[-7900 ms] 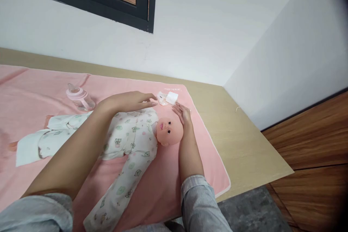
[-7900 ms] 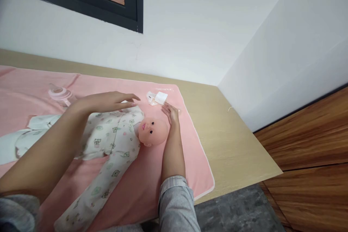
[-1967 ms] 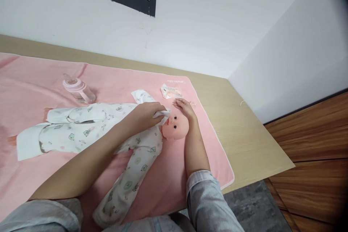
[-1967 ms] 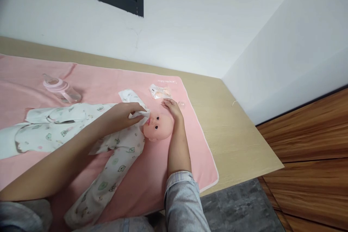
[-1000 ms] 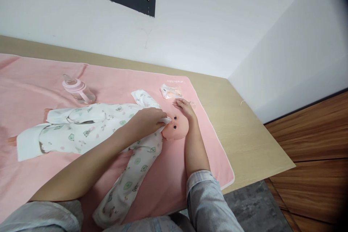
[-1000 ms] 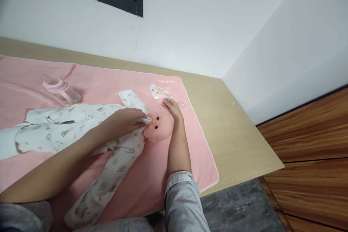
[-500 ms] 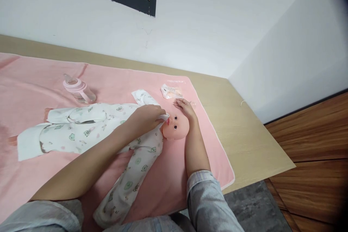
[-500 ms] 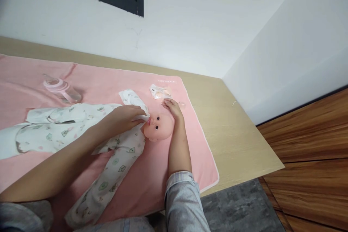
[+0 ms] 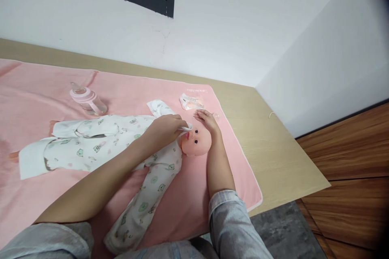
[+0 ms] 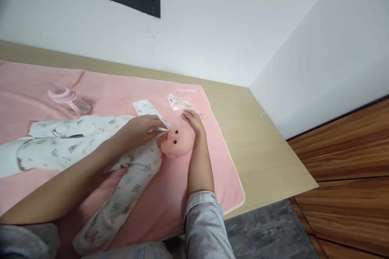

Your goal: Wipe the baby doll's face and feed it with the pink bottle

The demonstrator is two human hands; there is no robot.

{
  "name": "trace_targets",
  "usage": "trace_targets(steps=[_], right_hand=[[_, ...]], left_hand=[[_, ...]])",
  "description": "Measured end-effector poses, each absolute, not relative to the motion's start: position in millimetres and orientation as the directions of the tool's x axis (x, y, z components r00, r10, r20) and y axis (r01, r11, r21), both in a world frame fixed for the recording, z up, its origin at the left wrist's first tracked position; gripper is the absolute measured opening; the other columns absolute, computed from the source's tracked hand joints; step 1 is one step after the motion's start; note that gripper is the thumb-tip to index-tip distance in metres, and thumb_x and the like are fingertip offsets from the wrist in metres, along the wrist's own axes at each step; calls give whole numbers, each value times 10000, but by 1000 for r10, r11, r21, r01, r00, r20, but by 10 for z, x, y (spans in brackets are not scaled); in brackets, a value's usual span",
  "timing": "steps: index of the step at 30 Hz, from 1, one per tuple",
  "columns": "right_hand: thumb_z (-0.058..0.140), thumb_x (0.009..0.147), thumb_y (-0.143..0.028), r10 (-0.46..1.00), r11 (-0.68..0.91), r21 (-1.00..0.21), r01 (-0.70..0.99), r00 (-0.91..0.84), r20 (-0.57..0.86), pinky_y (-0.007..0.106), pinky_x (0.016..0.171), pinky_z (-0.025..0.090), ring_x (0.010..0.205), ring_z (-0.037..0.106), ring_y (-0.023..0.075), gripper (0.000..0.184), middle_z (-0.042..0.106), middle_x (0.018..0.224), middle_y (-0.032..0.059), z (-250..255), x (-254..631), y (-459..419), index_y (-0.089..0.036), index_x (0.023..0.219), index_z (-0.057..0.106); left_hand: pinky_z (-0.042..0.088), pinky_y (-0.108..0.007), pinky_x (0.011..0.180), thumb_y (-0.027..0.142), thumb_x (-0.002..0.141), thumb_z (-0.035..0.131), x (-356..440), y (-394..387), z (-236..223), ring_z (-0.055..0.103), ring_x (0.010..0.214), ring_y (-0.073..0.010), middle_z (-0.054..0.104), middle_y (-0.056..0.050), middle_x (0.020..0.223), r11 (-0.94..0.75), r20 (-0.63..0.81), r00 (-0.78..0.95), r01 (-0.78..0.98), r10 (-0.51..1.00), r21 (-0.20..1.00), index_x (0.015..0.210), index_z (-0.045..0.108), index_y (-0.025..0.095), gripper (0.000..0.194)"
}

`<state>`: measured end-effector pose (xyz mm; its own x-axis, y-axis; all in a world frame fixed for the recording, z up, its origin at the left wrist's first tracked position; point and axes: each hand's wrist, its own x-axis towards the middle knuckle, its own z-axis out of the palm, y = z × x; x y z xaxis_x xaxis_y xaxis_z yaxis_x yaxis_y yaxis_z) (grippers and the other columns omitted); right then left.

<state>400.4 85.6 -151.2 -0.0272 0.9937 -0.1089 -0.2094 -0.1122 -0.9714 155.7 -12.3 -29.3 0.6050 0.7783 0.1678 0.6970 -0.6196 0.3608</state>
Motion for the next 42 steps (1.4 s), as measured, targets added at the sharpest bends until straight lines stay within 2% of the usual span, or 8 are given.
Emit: trace_targets(steps=[8, 11, 18, 23, 31, 39, 42], right_hand=[[724, 781, -285, 994, -113, -973, -200, -30, -109, 364, 1081, 499, 950, 691, 145, 211, 727, 934, 31, -1500, 4005, 847, -194, 961, 662], [733, 773, -294, 994, -109, -974, -200, -36, -104, 361, 1077, 501, 952, 691, 145, 222, 729, 942, 32, -1507, 4007, 854, -197, 960, 663], [733, 772, -289, 993, -115, -972, -204, -33, -110, 361, 1073, 512, 948, 695, 146, 216, 726, 915, 30, -1525, 4016, 873, -192, 953, 666], [750, 770, -318, 993, -113, -974, -195, -37, -108, 367, 1094, 501, 972, 694, 151, 243, 722, 928, 35, -1525, 4017, 867, -194, 960, 662], [737, 775, -308, 994, -113, -977, -184, -28, -109, 355, 1074, 514, 948, 694, 142, 227, 724, 928, 31, -1508, 4011, 856, -197, 958, 660], [727, 782, -288, 994, -113, -972, -206, -33, -108, 347, 1067, 513, 942, 694, 138, 216, 724, 932, 32, -1510, 4001, 839, -191, 962, 658], [743, 769, -305, 994, -110, -970, -215, -28, -107, 360, 1051, 519, 923, 700, 144, 240, 726, 935, 34, -1506, 4000, 838, -192, 964, 662]], left_hand=[[460, -309, 730, 114, 897, 366, 1563, -152, -269, 647, 946, -231, 694, -41, 1000, -579, 135, 582, 703, 802, 413, 1069, 751, 238, 440], [450, -299, 697, 119, 903, 373, 1554, -175, -217, 651, 885, -218, 698, -35, 973, -564, 123, 575, 701, 809, 436, 1074, 752, 234, 431], [457, -283, 747, 106, 881, 414, 1533, -216, -191, 646, 867, -188, 696, -7, 981, -571, 90, 632, 618, 770, 540, 1057, 758, 273, 420], [462, -295, 754, 109, 861, 425, 1554, -217, -183, 639, 850, -199, 692, -25, 968, -571, 53, 646, 629, 761, 528, 1060, 770, 280, 433], [452, -275, 668, 174, 866, 382, 1555, -195, -176, 626, 797, -196, 675, -42, 863, -581, 115, 604, 671, 789, 461, 1007, 776, 252, 426], [470, -299, 730, 167, 910, 393, 1585, -179, -173, 644, 906, -230, 687, -44, 939, -551, 73, 582, 712, 810, 436, 1076, 767, 246, 416], [488, -311, 770, 164, 897, 409, 1541, -149, -177, 642, 921, -228, 684, -49, 975, -558, 120, 574, 691, 810, 459, 1068, 764, 238, 401]])
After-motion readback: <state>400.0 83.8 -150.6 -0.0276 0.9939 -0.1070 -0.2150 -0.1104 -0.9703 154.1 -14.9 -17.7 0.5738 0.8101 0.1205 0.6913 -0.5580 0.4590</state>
